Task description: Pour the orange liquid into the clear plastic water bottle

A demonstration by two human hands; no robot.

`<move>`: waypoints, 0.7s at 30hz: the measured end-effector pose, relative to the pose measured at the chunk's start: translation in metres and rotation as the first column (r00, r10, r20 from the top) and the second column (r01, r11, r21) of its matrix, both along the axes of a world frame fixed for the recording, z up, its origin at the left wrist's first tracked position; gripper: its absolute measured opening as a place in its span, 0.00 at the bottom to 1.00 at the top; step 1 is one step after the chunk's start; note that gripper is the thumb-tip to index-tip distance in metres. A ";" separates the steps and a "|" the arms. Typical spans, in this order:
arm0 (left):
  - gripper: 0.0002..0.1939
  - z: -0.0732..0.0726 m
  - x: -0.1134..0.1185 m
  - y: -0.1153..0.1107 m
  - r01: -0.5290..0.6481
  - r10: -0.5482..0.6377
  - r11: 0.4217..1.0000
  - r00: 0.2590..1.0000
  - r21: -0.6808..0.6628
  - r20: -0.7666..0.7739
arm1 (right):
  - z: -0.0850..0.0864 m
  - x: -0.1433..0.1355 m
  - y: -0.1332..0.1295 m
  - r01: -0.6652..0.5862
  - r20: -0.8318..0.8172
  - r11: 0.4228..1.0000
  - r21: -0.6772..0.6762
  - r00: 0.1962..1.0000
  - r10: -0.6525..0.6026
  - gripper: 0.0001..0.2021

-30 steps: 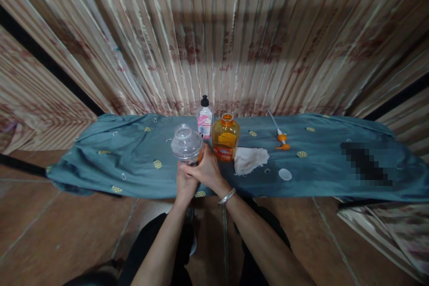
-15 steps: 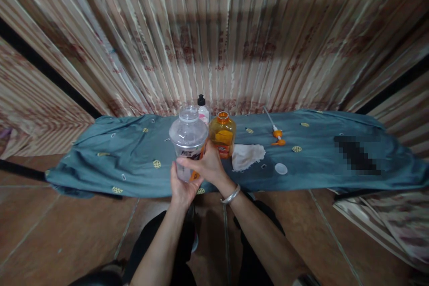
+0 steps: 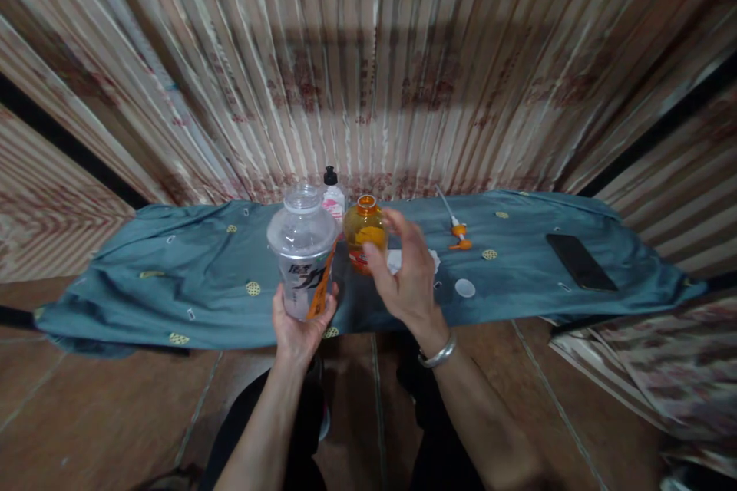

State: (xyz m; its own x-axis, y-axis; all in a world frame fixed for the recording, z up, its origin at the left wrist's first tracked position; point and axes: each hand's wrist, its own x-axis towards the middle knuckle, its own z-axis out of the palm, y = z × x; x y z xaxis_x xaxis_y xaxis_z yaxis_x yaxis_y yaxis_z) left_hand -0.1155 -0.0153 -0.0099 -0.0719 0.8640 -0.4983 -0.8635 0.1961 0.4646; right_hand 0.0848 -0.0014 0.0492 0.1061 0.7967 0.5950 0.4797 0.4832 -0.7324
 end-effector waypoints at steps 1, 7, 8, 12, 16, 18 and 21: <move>0.27 0.004 0.001 0.000 0.001 -0.001 1.000 1.000 -0.024 0.002 | -0.004 0.011 0.004 0.041 -0.025 0.999 0.009 0.999 -0.040 0.30; 0.22 0.014 0.009 -0.006 0.007 -0.009 0.994 1.000 -0.108 -0.024 | -0.060 0.029 0.048 -0.075 -0.195 0.966 -0.248 0.980 0.027 0.57; 0.20 0.014 0.010 -0.006 0.004 -0.009 0.993 0.999 -0.120 -0.036 | -0.068 0.025 0.054 -0.106 -0.222 0.952 -0.286 0.974 0.042 0.62; 0.18 0.015 0.012 -0.008 -0.002 -0.011 0.987 0.997 -0.161 -0.076 | -0.082 0.014 0.068 -0.158 -0.277 0.921 -0.356 0.959 0.057 0.63; 0.18 0.018 0.011 -0.008 0.010 -0.026 0.985 0.995 -0.173 -0.092 | -0.079 0.014 0.077 -0.125 -0.215 0.894 -0.430 0.976 0.034 0.43; 0.18 0.019 0.010 -0.008 0.015 -0.032 0.986 0.995 -0.169 -0.093 | -0.078 0.016 0.080 -0.094 -0.214 0.898 -0.429 0.977 -0.001 0.37; 0.18 0.019 0.010 -0.008 0.022 -0.035 0.988 0.996 -0.152 -0.084 | -0.074 0.026 0.079 -0.045 -0.283 0.937 -0.346 0.957 -0.058 0.35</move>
State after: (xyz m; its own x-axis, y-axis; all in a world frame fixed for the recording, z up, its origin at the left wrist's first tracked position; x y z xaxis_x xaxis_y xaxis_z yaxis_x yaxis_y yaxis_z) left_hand -0.1060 -0.0235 0.0094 -0.0963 0.7820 -0.6158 -0.8144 0.2938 0.5004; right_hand 0.1112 0.0777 -0.0246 0.2354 0.9451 0.2267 0.2283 0.1730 -0.9581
